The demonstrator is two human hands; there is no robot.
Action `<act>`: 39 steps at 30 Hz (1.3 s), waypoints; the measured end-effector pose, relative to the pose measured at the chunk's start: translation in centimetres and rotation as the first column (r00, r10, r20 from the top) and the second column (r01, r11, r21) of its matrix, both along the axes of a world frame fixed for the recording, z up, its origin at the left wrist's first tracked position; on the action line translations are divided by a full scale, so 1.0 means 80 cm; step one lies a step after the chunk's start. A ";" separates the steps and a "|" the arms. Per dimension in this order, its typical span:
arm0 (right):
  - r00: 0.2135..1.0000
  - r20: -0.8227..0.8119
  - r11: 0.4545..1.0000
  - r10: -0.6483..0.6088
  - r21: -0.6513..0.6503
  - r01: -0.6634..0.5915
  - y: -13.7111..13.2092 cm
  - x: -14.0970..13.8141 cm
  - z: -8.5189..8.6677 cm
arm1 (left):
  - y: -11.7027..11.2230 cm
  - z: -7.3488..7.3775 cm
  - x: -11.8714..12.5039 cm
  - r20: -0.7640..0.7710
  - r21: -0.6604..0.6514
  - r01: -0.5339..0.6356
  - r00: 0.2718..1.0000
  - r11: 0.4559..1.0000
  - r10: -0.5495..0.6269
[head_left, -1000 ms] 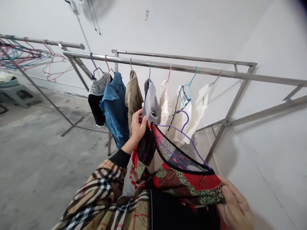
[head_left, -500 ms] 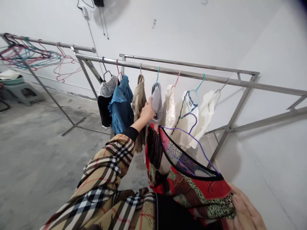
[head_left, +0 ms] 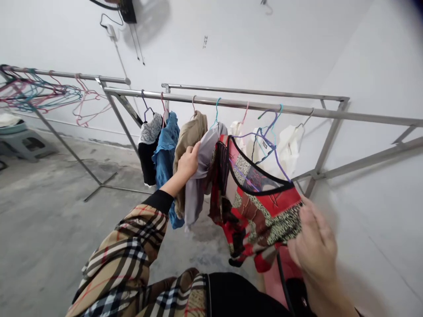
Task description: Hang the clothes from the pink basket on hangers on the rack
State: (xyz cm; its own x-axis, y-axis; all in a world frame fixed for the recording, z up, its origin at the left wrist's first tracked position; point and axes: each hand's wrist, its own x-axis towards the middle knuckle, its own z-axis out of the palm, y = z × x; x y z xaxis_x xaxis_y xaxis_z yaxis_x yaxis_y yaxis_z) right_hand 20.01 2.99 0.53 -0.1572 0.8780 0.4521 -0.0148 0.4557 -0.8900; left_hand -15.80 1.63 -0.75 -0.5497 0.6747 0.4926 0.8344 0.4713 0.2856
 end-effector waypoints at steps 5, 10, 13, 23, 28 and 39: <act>0.995 0.036 0.986 -0.098 0.138 0.092 0.028 -0.084 0.024 | -0.014 -0.027 0.014 -0.001 0.178 0.156 0.987 0.972 -0.158; 0.994 0.022 0.966 -0.106 0.241 0.098 0.061 -0.166 0.046 | -0.021 -0.045 0.026 0.074 0.320 0.218 0.964 0.922 -0.254; 0.996 0.000 0.957 -0.095 0.276 0.091 0.083 -0.212 0.052 | -0.021 -0.051 0.031 0.097 0.399 0.246 0.947 0.884 -0.307; 0.966 0.257 0.973 0.027 0.217 -0.085 0.095 -0.306 0.030 | -0.062 -0.132 0.100 0.367 0.596 0.213 0.785 0.774 -0.499; 0.943 0.323 0.931 0.080 0.314 -0.186 0.074 -0.290 -0.002 | -0.092 -0.184 0.128 0.519 0.529 0.213 0.685 0.822 -0.511; 0.897 0.076 0.742 -0.435 0.595 0.309 0.126 -0.113 -0.023 | -0.086 -0.143 0.104 0.368 0.600 0.235 0.768 0.765 -0.524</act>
